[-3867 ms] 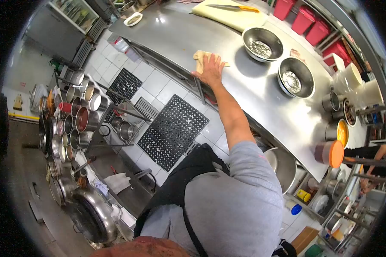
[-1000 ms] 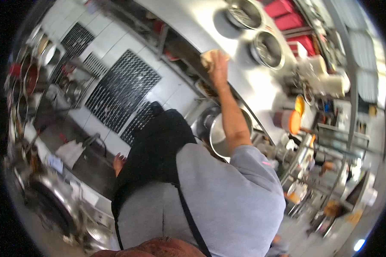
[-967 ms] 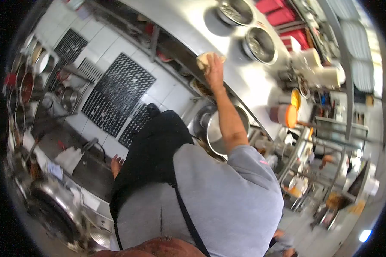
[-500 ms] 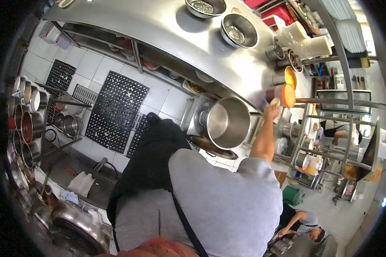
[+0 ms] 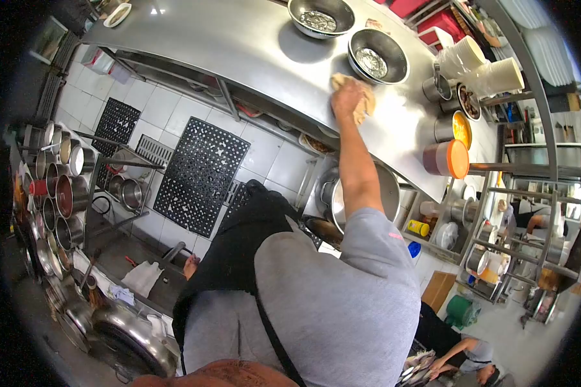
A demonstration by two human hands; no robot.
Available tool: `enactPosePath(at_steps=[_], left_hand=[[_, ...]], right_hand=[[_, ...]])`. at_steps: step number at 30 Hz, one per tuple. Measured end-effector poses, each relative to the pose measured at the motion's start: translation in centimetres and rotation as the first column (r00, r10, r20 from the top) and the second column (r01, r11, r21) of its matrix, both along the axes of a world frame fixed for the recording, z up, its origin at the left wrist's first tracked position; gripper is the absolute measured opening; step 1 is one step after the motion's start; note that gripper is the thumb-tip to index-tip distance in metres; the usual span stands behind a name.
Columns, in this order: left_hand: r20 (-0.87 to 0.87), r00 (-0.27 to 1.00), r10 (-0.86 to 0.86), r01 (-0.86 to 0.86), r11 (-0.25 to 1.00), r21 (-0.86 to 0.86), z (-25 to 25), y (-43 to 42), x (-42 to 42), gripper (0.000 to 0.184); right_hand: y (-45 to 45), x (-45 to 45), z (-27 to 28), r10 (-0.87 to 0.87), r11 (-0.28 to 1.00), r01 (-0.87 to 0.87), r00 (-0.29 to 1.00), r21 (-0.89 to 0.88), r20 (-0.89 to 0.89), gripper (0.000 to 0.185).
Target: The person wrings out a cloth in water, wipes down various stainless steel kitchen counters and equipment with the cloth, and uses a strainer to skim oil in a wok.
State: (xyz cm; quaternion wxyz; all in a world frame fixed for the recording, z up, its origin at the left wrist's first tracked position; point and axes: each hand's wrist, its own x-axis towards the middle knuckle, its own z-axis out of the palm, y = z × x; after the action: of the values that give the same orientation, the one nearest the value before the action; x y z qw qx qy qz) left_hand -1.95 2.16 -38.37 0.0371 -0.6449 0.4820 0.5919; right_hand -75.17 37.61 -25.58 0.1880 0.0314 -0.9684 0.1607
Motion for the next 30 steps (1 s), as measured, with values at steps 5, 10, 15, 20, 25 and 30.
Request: enactPosePath(at_steps=[5,10,15,20,25,30], left_hand=[[-0.054,0.995,-0.084,0.086,0.996,0.032,-3.9,3.5,2.9,0.034],[-0.081,0.992,-0.099,0.104,0.993,0.058,-7.3,7.4,8.6,0.034],[-0.083,0.994,-0.076,0.081,0.995,0.059,-7.6,9.8,10.7,0.035],[-0.096,0.992,-0.078,0.084,0.994,0.065,-8.7,11.2,11.7,0.036],[-0.145,0.98,-0.133,0.142,0.988,0.058,-11.3,11.6,12.2,0.037],[-0.235,0.94,-0.246,0.262,0.964,0.039,-14.4,9.4,12.2,0.038]], right_hand=[[-6.2,2.8,5.7,0.434,0.87,-0.333,0.867,-0.362,0.244,0.037],[-5.1,-0.5,7.7,0.405,0.874,-0.412,0.911,-0.257,-0.083,0.032],[-2.7,-0.3,0.2,0.39,0.918,-0.368,0.906,0.148,-0.163,0.045],[-7.6,6.1,1.3,0.472,0.882,-0.471,0.88,0.027,-0.054,0.05],[-8.9,11.1,6.4,0.597,0.802,-0.536,0.737,-0.264,0.317,0.046],[-2.4,8.7,9.8,0.326,0.895,-0.291,0.944,-0.337,0.051,0.036]])
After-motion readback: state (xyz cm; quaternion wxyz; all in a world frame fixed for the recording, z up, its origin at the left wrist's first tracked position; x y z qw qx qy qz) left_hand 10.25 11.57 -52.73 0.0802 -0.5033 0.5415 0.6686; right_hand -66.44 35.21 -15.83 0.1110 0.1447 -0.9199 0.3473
